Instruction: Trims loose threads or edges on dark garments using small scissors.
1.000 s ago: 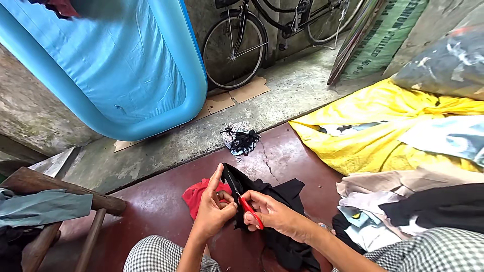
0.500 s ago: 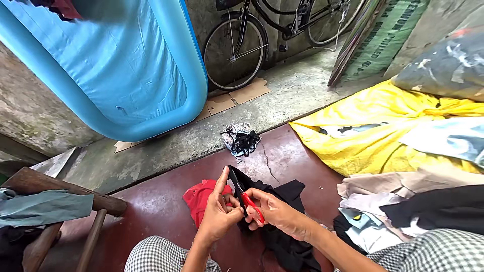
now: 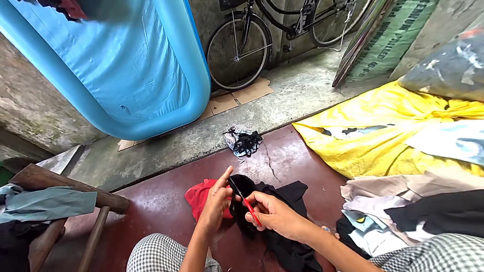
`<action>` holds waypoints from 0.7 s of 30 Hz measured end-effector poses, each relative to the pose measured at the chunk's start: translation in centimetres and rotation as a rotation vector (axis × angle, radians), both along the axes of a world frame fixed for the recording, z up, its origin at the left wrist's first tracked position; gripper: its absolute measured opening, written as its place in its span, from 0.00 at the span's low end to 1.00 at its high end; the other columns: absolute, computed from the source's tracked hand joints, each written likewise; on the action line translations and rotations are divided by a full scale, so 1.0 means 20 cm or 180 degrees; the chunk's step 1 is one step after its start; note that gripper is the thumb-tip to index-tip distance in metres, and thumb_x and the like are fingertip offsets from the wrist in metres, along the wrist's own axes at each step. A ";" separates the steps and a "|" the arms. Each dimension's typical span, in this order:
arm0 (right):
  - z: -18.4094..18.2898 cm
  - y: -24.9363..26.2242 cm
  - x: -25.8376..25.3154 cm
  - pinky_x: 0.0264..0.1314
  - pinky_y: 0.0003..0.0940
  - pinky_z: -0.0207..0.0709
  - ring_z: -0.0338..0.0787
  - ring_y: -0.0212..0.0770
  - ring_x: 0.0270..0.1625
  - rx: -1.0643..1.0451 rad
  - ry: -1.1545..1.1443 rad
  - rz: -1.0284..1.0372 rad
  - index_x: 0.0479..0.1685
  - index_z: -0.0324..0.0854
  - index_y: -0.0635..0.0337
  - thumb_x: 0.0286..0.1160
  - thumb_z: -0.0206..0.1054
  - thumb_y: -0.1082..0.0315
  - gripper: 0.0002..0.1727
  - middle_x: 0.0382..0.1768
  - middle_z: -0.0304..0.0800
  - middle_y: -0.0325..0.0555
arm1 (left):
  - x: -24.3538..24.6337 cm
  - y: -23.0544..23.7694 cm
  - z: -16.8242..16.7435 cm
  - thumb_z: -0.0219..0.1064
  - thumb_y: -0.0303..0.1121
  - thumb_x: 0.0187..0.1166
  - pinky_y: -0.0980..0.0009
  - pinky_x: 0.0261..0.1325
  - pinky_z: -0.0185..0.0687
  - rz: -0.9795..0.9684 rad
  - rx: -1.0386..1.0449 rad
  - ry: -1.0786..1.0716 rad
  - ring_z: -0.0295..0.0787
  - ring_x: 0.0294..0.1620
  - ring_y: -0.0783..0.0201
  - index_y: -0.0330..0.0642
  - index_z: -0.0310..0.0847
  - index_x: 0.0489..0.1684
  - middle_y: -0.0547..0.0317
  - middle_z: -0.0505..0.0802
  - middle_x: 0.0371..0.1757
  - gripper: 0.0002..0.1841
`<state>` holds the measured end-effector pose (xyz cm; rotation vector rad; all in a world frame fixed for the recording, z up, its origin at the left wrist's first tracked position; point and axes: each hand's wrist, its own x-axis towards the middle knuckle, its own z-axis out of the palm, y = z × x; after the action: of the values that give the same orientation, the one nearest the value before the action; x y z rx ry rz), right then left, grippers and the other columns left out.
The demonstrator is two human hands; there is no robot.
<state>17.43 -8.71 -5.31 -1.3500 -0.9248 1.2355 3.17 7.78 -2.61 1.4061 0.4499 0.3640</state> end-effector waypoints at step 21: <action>0.00 -0.07 0.00 0.46 0.38 0.86 0.91 0.35 0.40 -0.0383 -0.1475 0.0060 0.61 0.81 0.48 0.73 0.74 0.51 0.21 0.40 0.91 0.38 | 0.02 0.06 -0.01 0.78 0.14 0.56 0.54 0.47 0.95 0.0528 0.0407 0.0058 0.93 0.39 0.52 0.57 0.72 0.86 0.56 0.79 0.80 0.48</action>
<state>17.47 -10.02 -5.39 -1.7702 -1.1970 1.0202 3.47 8.96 -2.89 1.5013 0.5685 0.5224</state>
